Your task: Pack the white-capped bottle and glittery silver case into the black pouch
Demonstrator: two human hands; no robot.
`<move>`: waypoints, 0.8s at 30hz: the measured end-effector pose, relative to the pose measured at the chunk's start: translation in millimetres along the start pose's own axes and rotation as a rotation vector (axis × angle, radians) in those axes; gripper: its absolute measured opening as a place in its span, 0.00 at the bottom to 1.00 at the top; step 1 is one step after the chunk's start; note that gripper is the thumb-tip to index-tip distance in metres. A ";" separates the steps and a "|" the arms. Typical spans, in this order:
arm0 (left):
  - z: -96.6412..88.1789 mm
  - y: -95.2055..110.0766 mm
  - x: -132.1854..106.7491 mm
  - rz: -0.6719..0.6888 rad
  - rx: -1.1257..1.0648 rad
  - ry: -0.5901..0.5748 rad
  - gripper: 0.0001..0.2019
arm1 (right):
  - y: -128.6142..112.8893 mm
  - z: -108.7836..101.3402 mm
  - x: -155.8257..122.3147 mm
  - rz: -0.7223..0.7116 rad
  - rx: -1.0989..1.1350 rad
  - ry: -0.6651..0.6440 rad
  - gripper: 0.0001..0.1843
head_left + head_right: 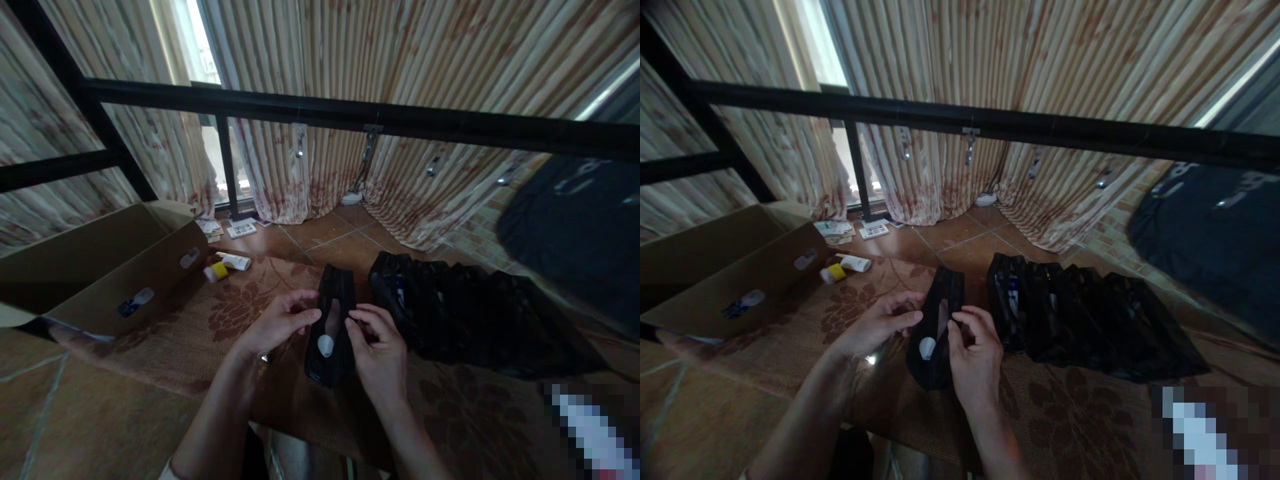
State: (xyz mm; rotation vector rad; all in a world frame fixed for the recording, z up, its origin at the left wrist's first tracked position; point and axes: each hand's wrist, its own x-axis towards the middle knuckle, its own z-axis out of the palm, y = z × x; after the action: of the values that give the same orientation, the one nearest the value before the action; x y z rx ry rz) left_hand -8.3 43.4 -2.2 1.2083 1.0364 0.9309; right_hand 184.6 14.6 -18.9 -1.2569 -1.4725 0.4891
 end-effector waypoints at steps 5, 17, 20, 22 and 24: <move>-3.5 -1.1 0.6 0.020 0.029 0.124 0.28 | 2.2 -1.1 0.0 0.002 -0.006 -0.009 0.07; -74.5 -20.9 6.6 -0.139 0.747 0.669 0.27 | 6.7 -1.1 0.6 -0.006 0.007 -0.014 0.08; -82.0 -20.9 4.6 -0.222 0.847 0.677 0.24 | 5.6 -0.5 0.5 -0.010 0.008 -0.014 0.08; -80.2 -20.8 3.1 -0.236 0.886 0.592 0.19 | 4.6 0.2 0.3 -0.014 0.012 -0.010 0.08; -74.4 -20.3 1.5 -0.206 0.923 0.462 0.14 | 3.4 1.0 0.2 -0.020 0.014 -0.010 0.07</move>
State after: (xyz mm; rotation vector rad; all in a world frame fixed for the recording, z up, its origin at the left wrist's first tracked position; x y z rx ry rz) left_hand -79.0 62.3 -26.5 1.6066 2.0575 0.5664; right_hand 185.2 16.3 -22.0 -1.2286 -1.4867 0.4923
